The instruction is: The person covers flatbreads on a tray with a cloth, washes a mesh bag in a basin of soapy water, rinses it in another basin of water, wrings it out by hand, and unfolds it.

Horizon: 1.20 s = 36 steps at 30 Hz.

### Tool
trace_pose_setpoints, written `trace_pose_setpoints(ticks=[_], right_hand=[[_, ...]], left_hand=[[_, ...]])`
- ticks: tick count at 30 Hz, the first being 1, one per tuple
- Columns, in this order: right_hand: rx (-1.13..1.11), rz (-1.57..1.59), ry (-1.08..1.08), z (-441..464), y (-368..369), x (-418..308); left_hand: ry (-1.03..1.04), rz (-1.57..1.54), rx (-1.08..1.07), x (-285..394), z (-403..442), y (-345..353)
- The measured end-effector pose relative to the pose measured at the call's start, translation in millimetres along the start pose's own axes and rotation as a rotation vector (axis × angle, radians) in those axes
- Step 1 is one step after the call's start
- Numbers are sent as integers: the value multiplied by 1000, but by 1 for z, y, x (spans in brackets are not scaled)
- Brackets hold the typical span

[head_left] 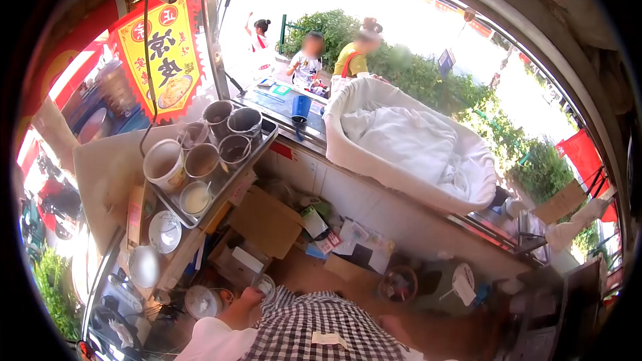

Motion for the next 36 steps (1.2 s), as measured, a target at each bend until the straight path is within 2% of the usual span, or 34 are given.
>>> trace_pose_setpoints(ticks=[4, 7, 10, 12, 15, 17, 20, 22, 25, 27, 29, 30, 33, 36], right_hand=[[33, -56, -9, 1, 1, 7], [51, -116, -22, 2, 0, 13], [75, -223, -59, 6, -2, 15], [99, -359, -111, 9, -4, 14], [177, -836, -328, 9, -5, 3], [161, -708, -251, 11, -9, 6], [127, -304, -33, 5, -11, 17], [101, -106, -2, 5, -14, 20], [81, 6, -76, 12, -23, 17], [107, 2, -62, 10, -28, 15], [69, 198, -62, 55, -44, 63], [48, 295, -63, 61, -44, 68], [-211, 492, -165, 33, -50, 52], [-60, 713, -134, 22, -38, 42]], left_hand=[[29, 13, 1, -4, 3, -2], [95, 147, -31, -1, 9, -5], [-14, 18, -22, 4, 3, -4], [17, 14, -37, 13, 0, -4], [26, 33, -50, 23, 3, -5], [16, 27, -45, 34, 4, -6], [5, -9, -32, 52, 2, -3], [17, -20, -37, 66, -1, -1], [7, -105, -34, 77, -4, 7], [63, -56, -34, 86, -9, 8], [162, 24, -23, 99, -20, 10], [145, 42, -20, 103, -22, 12], [95, 26, -26, 111, -32, 14], [113, 155, -45, 113, -28, 13]])
Point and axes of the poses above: each hand's wrist, its own z-axis towards the middle knuckle, its own y-axis out of the palm, x = y × z, the point moved 4 cm from there along z, towards the middle knuckle, and after that the axes turned 12 degrees about -x, right-handed, at the moved point
